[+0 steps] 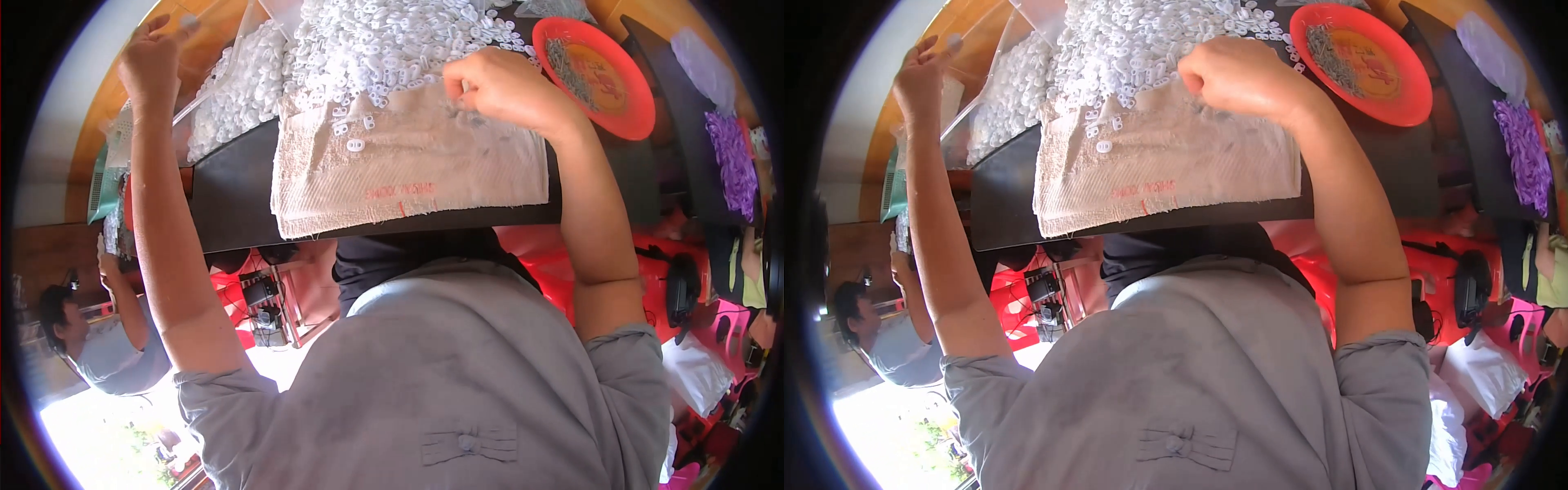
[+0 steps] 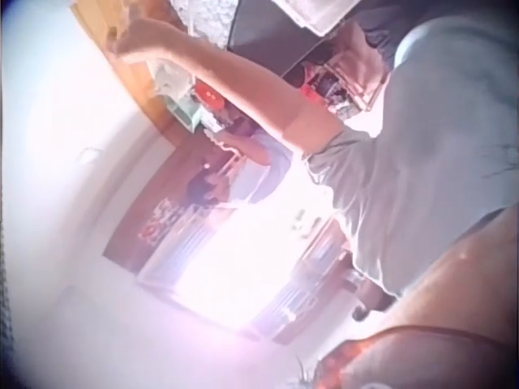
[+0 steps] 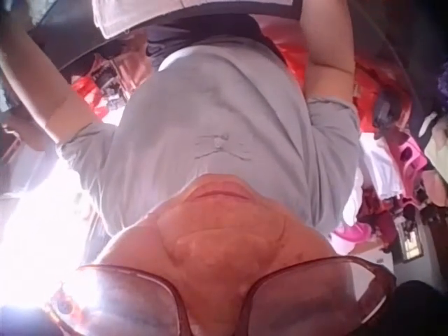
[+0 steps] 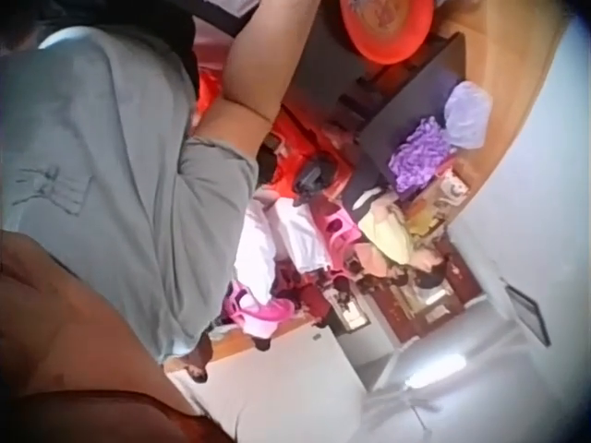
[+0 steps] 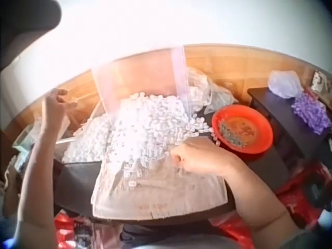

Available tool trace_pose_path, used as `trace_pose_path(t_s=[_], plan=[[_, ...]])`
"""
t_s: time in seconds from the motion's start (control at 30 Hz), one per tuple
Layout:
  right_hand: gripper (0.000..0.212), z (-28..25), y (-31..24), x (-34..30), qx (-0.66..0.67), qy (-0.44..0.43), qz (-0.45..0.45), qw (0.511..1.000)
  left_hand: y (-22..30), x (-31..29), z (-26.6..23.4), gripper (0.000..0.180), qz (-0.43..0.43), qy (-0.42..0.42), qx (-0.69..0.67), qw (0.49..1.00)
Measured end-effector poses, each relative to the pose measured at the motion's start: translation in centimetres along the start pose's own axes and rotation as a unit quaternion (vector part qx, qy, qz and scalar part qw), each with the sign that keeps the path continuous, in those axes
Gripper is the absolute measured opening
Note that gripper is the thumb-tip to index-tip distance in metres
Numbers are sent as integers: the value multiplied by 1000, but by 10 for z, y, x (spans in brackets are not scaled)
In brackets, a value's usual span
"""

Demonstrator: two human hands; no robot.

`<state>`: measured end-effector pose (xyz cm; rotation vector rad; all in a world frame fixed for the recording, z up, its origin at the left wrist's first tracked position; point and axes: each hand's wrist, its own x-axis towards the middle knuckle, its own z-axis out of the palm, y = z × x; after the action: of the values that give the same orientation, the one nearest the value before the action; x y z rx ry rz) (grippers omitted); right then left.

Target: Assembling small white plastic components at a manual workstation.

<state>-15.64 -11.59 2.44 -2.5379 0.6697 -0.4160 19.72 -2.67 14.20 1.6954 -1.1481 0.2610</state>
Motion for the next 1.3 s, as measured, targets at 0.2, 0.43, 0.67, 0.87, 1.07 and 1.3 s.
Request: trace_pose_path(t_s=[0.2,0.43,0.67,0.87,1.07,1.3], plan=[[4,8,-8,-3,-113,-44,2,993,25,-93,58,20,155,1,-129,979],[10,-3,-5,0,97,15,-40,994,58,-172,109,16,-152,-409,-263,861],[13,-13,-10,-4,129,17,-42,991,67,-168,107,16,-322,-477,-402,712],[11,-14,-9,-5,160,14,-59,985,60,-174,108,17,-348,-476,-455,668],[6,-15,-4,-3,165,48,-37,984,64,-180,106,15,-338,-408,-443,723],[12,-10,-16,-2,166,4,12,986,59,-186,108,13,-307,-376,-448,751]])
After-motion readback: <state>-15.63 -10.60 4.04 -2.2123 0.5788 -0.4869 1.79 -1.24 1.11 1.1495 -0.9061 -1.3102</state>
